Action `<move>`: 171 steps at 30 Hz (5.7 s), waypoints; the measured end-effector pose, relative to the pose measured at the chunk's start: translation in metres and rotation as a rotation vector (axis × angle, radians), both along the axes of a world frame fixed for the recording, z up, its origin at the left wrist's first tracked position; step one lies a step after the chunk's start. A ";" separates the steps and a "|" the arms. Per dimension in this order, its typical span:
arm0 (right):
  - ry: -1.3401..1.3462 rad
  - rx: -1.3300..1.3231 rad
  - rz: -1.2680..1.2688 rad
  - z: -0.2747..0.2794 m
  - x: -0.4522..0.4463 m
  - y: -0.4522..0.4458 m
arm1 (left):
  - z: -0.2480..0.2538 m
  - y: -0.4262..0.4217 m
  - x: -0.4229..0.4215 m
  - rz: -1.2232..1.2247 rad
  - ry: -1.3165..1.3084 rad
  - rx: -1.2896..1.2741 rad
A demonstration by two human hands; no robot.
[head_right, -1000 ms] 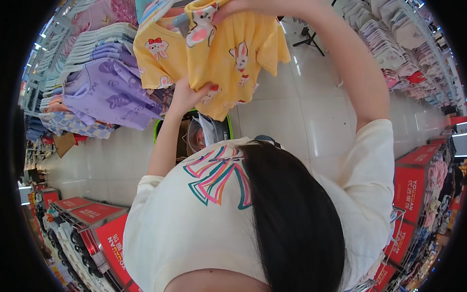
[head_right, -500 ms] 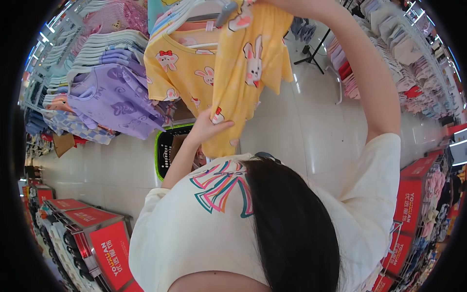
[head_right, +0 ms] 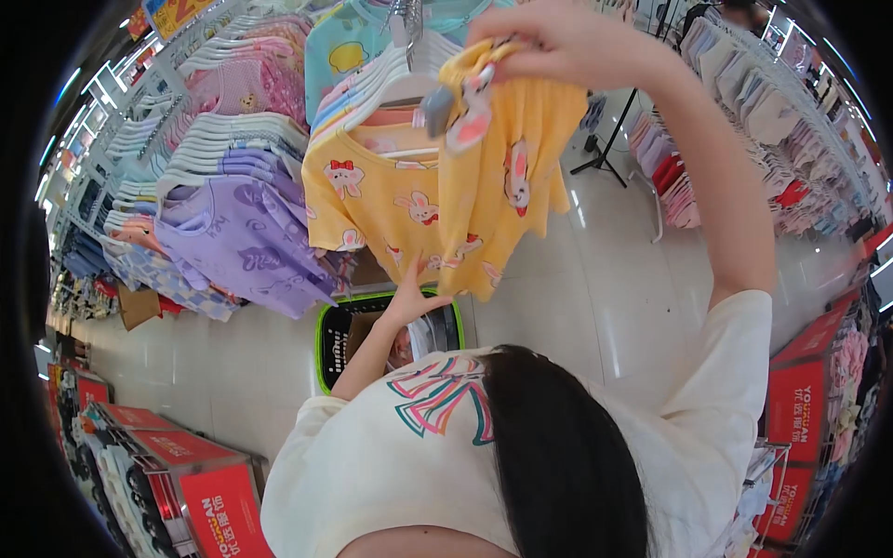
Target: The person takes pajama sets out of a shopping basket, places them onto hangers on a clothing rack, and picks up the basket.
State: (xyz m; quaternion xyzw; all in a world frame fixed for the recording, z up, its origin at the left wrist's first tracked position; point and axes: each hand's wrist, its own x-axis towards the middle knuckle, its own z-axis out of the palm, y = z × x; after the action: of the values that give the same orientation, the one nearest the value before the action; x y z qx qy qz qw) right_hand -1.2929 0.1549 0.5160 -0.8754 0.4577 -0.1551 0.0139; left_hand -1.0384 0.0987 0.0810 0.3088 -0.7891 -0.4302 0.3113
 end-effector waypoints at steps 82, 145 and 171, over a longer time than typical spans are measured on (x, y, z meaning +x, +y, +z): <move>-0.234 0.113 0.099 -0.083 0.020 -0.085 | 0.156 -0.035 -0.036 0.305 -0.277 -0.695; 0.271 -0.163 -0.115 -0.185 0.037 -0.120 | 0.215 -0.136 -0.053 0.074 -0.730 -0.245; -0.099 0.667 0.087 -0.180 0.022 -0.135 | 0.221 -0.062 -0.029 0.053 -0.690 -0.647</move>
State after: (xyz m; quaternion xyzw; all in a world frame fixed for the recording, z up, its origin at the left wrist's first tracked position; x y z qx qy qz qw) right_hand -1.2706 0.0204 0.3359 -0.8327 0.4444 -0.0383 0.3282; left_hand -1.0678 0.0372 0.3017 0.3410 -0.9318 -0.0262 0.1220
